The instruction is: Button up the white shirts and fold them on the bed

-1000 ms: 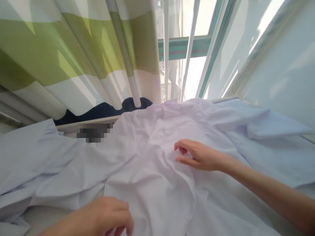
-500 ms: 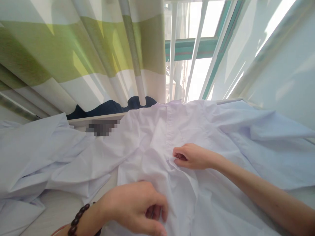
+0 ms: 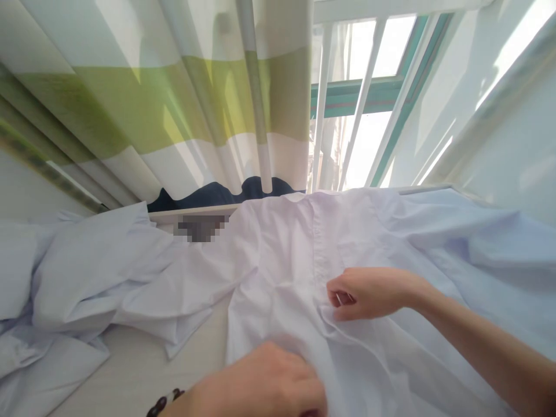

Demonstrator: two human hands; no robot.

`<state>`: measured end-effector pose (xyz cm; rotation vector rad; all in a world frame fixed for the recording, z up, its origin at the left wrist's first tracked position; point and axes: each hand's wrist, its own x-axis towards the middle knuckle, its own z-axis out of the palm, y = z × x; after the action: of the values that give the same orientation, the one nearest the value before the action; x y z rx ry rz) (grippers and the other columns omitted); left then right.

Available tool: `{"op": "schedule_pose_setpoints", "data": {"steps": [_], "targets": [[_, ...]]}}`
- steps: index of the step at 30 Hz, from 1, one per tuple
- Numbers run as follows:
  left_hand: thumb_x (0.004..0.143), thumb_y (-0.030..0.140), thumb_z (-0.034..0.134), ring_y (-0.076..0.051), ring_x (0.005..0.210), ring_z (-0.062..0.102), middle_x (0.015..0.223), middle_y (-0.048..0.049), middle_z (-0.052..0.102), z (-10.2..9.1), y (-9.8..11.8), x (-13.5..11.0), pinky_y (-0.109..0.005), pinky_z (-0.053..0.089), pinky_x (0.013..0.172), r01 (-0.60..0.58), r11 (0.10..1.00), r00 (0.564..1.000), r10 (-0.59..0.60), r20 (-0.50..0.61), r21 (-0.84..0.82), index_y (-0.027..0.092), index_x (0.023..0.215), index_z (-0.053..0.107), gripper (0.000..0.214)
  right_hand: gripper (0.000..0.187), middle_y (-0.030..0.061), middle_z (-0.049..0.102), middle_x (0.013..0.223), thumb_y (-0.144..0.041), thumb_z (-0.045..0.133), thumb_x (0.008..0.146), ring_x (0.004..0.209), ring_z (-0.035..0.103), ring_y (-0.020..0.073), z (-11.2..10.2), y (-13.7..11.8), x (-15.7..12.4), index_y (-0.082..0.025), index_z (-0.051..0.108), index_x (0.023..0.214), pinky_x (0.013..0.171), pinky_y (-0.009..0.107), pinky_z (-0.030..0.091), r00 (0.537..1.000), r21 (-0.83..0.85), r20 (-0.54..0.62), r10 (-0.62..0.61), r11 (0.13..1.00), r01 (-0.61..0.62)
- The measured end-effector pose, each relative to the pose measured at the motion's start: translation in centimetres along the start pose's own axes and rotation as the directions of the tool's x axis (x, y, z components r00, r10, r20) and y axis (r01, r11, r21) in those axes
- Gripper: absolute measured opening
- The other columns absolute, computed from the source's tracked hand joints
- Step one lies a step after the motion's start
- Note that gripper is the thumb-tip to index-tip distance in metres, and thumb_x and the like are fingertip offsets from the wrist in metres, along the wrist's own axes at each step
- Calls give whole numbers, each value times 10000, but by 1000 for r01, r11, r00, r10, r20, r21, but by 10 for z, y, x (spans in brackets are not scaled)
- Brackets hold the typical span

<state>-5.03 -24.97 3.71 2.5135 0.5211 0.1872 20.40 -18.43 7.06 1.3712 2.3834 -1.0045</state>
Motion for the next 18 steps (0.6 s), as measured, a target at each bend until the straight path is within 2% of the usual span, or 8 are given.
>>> {"op": "schedule_pose_setpoints", "data": {"steps": [2,4,7,10,12,14,16,18], "targets": [[888,154,516,-138,685,599,757,9,646,-22,-18,-1,-240,471,655,154,978,955,-111,-275,139,219,831,567,101,160,-10,605,717,-366,554,863,598,499,133,-2,1,8,-220,583,805,520,257,349,991,35,-128,-42,998,47],[928,158,458,-183,849,620,902,-47,659,-34,-44,-6,-312,494,791,309,908,840,-121,-528,284,195,968,593,146,175,4,617,747,-353,500,918,650,535,148,-2,-2,23,-216,592,860,573,269,398,946,31,-307,-103,993,118],[936,249,494,-273,1124,576,1211,-133,615,-31,-81,-15,-442,472,961,431,805,816,-155,-557,407,170,1195,585,286,167,51,648,895,-310,476,955,802,591,184,3,-12,53,-200,601,963,723,320,473,800,-50,-562,-211,974,222],[964,295,466,-279,1251,514,1361,-144,550,-21,-99,-20,-463,437,1042,453,782,847,-228,-479,428,172,1317,538,381,236,119,628,1147,-314,523,946,1046,588,241,17,-16,83,-182,601,1127,907,398,477,683,-179,-647,-338,939,295],[984,319,427,-264,1270,499,1379,-129,547,-21,-100,-25,-469,391,1091,450,775,854,-229,-468,442,191,1352,517,399,319,135,588,1295,-321,534,944,1190,544,267,30,-12,95,-189,590,1229,1003,443,443,687,-231,-606,-401,915,331],[993,343,398,-272,1266,490,1363,-126,556,-28,-96,-35,-492,347,1112,513,730,812,-242,-531,452,203,1370,501,416,384,131,540,1402,-328,504,959,1304,475,284,42,-3,101,-203,567,1316,1078,490,384,700,-256,-580,-417,909,330],[991,376,380,-303,1229,500,1310,-148,574,-41,-93,-54,-517,357,1077,648,634,710,-305,-634,421,183,1348,511,427,418,133,498,1461,-328,463,974,1368,416,294,51,6,100,-199,550,1363,1119,515,338,711,-266,-572,-410,912,312],[973,440,383,-343,1155,535,1229,-177,594,-52,-91,-81,-528,407,1000,787,514,572,-399,-716,342,146,1263,549,445,430,133,478,1483,-326,438,981,1390,393,299,53,10,96,-199,547,1376,1131,525,323,717,-264,-570,-401,916,302]]}}
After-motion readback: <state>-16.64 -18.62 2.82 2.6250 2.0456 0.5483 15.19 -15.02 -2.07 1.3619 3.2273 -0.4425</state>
